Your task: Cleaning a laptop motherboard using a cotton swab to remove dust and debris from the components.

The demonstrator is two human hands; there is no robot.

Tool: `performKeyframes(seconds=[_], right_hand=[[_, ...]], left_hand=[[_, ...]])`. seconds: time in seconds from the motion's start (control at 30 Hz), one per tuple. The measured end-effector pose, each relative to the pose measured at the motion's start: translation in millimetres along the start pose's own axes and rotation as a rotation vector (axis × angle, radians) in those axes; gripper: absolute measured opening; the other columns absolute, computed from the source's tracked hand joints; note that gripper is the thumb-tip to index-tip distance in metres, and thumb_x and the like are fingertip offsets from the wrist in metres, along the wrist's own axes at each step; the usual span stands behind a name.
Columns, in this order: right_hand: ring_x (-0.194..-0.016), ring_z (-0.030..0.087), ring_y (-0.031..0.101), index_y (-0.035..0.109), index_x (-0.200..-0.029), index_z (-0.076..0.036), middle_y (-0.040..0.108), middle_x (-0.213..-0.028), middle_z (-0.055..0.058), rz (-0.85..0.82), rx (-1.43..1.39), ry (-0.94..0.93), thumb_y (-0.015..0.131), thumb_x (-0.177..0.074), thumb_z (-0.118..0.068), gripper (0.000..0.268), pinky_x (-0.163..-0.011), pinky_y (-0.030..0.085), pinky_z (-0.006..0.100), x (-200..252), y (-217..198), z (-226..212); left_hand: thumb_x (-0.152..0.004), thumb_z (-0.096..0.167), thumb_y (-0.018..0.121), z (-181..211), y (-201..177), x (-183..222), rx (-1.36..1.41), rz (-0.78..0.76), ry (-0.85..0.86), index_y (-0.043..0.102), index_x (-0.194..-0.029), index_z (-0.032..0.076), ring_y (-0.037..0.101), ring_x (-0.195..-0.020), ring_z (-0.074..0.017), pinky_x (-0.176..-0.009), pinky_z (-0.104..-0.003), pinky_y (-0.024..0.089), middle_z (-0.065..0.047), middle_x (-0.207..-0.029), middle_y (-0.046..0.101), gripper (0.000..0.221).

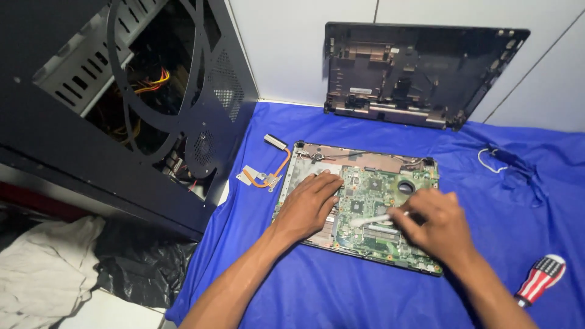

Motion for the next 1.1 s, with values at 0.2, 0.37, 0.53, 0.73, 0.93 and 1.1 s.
performKeyframes(seconds=[0.2, 0.37, 0.53, 0.73, 0.93, 1.1], right_hand=[[-0.069, 0.018, 0.057, 0.064, -0.069, -0.019, 0.061, -0.069, -0.004, 0.052, 0.032, -0.022, 0.08, -0.086, -0.043, 0.033, -0.069, 0.031, 0.039, 1, -11, 2], [-0.07, 0.019, 0.056, 0.066, -0.073, -0.019, 0.063, -0.073, -0.003, 0.053, 0.011, -0.083, 0.082, -0.086, -0.037, 0.027, -0.068, 0.033, 0.038, 6, -17, -13], [-0.074, 0.018, 0.059, 0.07, -0.076, -0.019, 0.068, -0.077, -0.003, 0.042, 0.0, -0.032, 0.083, -0.085, -0.038, 0.025, -0.072, 0.034, 0.037, 10, -20, -12], [-0.07, 0.015, 0.06, 0.069, -0.074, -0.018, 0.067, -0.075, -0.004, 0.016, -0.08, -0.077, 0.084, -0.084, -0.034, 0.023, -0.066, 0.035, 0.035, 4, -24, -26], [-0.081, 0.017, 0.063, 0.07, -0.077, -0.022, 0.065, -0.08, -0.004, 0.076, 0.06, -0.09, 0.082, -0.087, -0.035, 0.021, -0.07, 0.037, 0.036, 4, -16, -21], [-0.081, 0.016, 0.065, 0.075, -0.084, -0.021, 0.071, -0.084, -0.003, -0.104, 0.145, 0.093, 0.077, -0.084, -0.049, 0.028, -0.078, 0.045, 0.035, 14, -19, 0]], left_hand=[[-0.104, 0.02, 0.053, 1, 0, -1, 0.074, 0.048, 0.028, 0.061, -0.14, 0.005, 0.051, -0.142, -0.0331, -0.122, -0.049, 0.032, -0.012, -0.146, 0.061, 0.04], [-0.103, 0.02, 0.057, -8, 5, -1, 0.086, 0.093, 0.061, 0.065, -0.136, 0.003, 0.053, -0.141, -0.0336, -0.122, -0.048, 0.035, -0.015, -0.142, 0.064, 0.037], [-0.101, 0.019, 0.062, -9, 7, 1, 0.106, 0.118, 0.058, 0.069, -0.129, 0.003, 0.055, -0.139, -0.0329, -0.12, -0.048, 0.038, -0.014, -0.14, 0.066, 0.034], [-0.1, 0.02, 0.063, -12, 8, -3, 0.113, 0.127, 0.084, 0.071, -0.128, 0.003, 0.059, -0.136, -0.0341, -0.119, -0.049, 0.04, -0.017, -0.137, 0.067, 0.033], [-0.101, 0.02, 0.063, -18, 13, -3, 0.092, 0.146, 0.136, 0.071, -0.126, 0.002, 0.06, -0.134, -0.0359, -0.117, -0.049, 0.042, -0.016, -0.135, 0.068, 0.032], [-0.102, 0.021, 0.059, -11, 10, 1, 0.104, 0.109, 0.095, 0.069, -0.129, 0.002, 0.057, -0.138, -0.0357, -0.122, -0.05, 0.039, -0.015, -0.141, 0.065, 0.034]])
Point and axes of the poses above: each hand's wrist, its own x-axis away from the middle knuckle, its own y-axis out of the palm, z = x × y, the point moved 3 cm from there along -x, towards the middle knuckle
